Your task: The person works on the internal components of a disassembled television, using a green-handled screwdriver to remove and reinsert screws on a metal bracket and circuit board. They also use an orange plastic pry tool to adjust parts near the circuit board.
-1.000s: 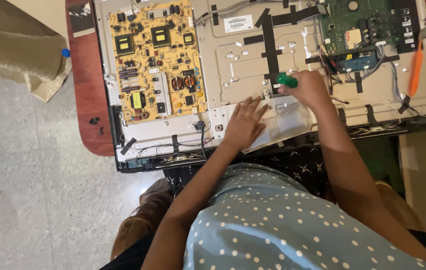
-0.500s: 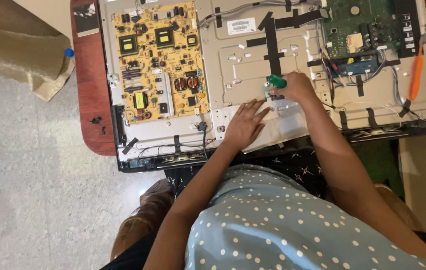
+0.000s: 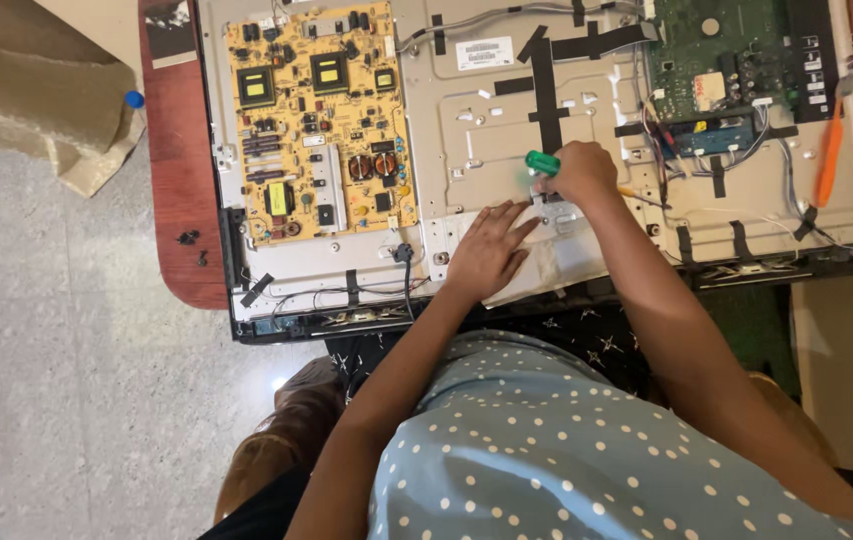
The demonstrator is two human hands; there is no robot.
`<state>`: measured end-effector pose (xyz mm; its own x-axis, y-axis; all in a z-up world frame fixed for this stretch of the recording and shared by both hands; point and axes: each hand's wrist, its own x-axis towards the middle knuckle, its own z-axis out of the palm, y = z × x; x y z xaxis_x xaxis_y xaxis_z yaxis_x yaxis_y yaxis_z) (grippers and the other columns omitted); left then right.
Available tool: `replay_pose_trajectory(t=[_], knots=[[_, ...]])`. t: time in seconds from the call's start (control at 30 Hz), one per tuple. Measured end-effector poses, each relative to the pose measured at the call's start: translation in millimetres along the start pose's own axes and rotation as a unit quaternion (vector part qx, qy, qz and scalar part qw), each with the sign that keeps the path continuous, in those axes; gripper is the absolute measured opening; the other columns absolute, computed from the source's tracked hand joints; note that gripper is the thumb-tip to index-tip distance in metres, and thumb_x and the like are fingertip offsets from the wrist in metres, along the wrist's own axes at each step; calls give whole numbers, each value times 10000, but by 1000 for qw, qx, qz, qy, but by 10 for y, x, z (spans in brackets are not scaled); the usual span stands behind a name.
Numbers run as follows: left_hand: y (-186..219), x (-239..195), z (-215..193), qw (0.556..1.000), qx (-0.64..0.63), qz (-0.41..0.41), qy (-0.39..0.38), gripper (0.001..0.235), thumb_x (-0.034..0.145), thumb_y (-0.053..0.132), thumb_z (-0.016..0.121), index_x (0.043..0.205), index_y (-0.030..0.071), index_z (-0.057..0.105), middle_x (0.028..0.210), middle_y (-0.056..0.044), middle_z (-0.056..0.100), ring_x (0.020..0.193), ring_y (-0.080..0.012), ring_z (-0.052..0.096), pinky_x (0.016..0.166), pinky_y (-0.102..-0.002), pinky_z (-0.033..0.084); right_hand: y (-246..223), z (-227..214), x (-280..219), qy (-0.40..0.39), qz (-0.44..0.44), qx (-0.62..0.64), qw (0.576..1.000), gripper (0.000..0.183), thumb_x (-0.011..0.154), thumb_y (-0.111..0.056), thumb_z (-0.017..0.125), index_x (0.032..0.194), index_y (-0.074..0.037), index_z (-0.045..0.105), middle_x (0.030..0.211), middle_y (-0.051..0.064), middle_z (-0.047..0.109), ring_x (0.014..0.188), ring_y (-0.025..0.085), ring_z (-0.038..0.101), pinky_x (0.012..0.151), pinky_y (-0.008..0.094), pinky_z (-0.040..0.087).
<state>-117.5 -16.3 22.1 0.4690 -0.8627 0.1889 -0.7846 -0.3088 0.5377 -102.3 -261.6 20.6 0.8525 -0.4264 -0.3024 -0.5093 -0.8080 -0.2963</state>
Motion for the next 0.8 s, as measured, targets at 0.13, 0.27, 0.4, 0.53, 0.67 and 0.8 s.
replay_pose_trajectory(t=[0.13,0.27,0.4,0.53,0.67,0.8], knots=[[42,61,14,998,-26,-30,43,579,955,335,644,1458,79,511,1498,-151,486,1407,-350,446,1225,-502,302,10,6,-23,-6,-12,-10,1000,423,630,-464,955,855,-137,811,825,167,744,798,373,719,745,471,576],[79,127,93,995,-37,-56,69,672,891,391,702,1412,8,523,1393,-161,540,1314,-355,491,1174,-493,335,70,34,-62,2,-16,39,999,426,634,-466,945,849,-127,803,800,164,743,770,357,726,744,461,576],[47,129,153,994,-24,-41,100,609,905,348,703,1394,16,558,1334,-158,573,1277,-346,512,1149,-493,357,34,35,-13,1,-3,43,999,411,602,-419,947,838,-118,797,772,168,737,747,361,721,730,454,580],[-66,279,231,989,-20,-99,103,413,917,264,685,1295,100,657,1205,-81,657,1170,-308,575,1003,-473,438,46,11,41,-28,-11,20,999,367,646,-415,934,826,-120,810,772,165,738,755,358,720,733,451,579],[-171,588,336,977,-21,-169,130,313,897,238,692,1196,148,717,1029,-69,712,1003,-308,615,842,-470,475,171,43,-23,1,-49,65,997,350,641,-386,928,856,-133,815,779,155,740,751,340,724,727,438,570],[-195,738,385,967,-31,-205,149,181,898,219,692,1055,198,780,919,-51,738,907,-302,636,814,-447,499,221,66,-50,2,-13,94,996,405,640,-443,932,886,-146,809,760,139,741,713,308,725,709,408,564]])
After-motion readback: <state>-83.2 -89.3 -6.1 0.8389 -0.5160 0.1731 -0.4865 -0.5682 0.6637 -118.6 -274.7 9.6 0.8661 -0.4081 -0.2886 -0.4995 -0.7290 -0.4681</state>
